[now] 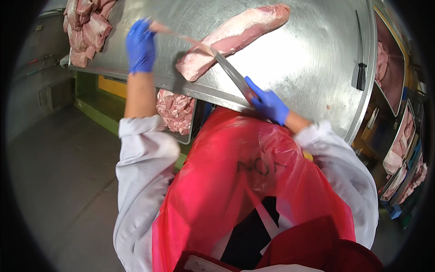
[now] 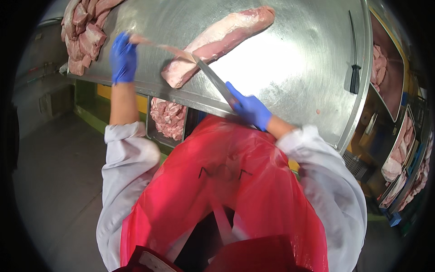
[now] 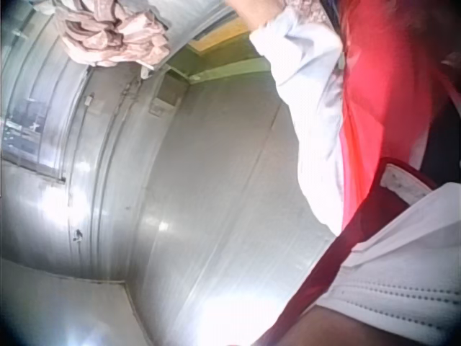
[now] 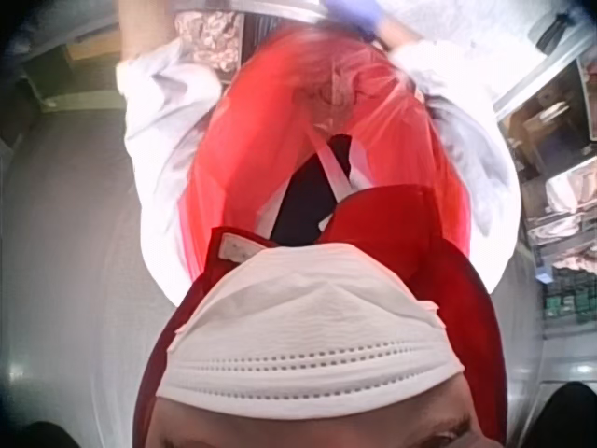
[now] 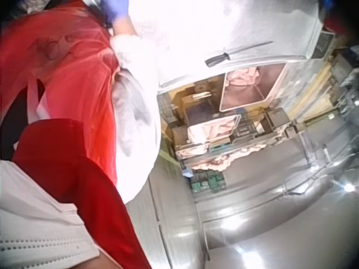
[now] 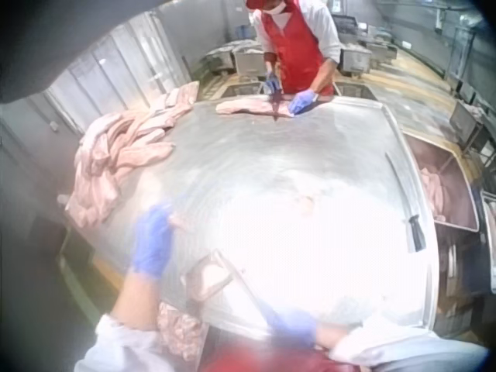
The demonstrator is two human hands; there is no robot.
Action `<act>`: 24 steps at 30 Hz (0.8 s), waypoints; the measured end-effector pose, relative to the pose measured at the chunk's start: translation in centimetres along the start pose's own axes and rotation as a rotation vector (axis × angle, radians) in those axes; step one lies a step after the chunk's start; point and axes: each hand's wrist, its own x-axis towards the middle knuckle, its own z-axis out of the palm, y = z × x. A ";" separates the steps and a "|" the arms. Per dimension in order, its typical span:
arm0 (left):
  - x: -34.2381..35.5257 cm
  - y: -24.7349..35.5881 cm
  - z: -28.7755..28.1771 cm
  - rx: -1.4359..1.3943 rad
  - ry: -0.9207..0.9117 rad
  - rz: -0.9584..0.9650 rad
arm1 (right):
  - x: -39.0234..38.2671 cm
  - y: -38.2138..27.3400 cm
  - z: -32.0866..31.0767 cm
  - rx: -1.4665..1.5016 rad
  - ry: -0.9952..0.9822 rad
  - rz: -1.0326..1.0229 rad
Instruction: The person uses a knife to trim and cut large pieces of raw meat on a stainless steel table. They separate fat and connective tissue, place trimmed pieces into a metal tray, and continue processing additional cuts.
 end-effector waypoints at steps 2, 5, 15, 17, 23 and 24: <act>-3.2 -0.9 -10.9 0.715 0.279 -0.098 | -1.5 0.6 -2.0 0.024 0.081 -0.143; -6.8 -5.7 -9.9 1.278 -0.018 0.054 | 1.7 -2.9 -5.0 0.079 0.257 -0.007; -6.4 -3.5 2.7 1.446 -0.428 0.086 | 15.4 -4.4 -1.6 0.087 0.240 -0.205; -5.1 -1.5 4.7 1.364 -0.498 0.042 | 10.8 -4.3 -0.2 0.040 0.199 -0.158; -1.7 -0.3 8.0 1.532 -0.611 0.342 | 11.1 -4.9 -0.2 -0.084 0.110 -0.139; -1.4 0.1 8.8 1.550 -0.603 0.372 | 14.0 -5.8 -0.2 -0.052 0.154 -0.155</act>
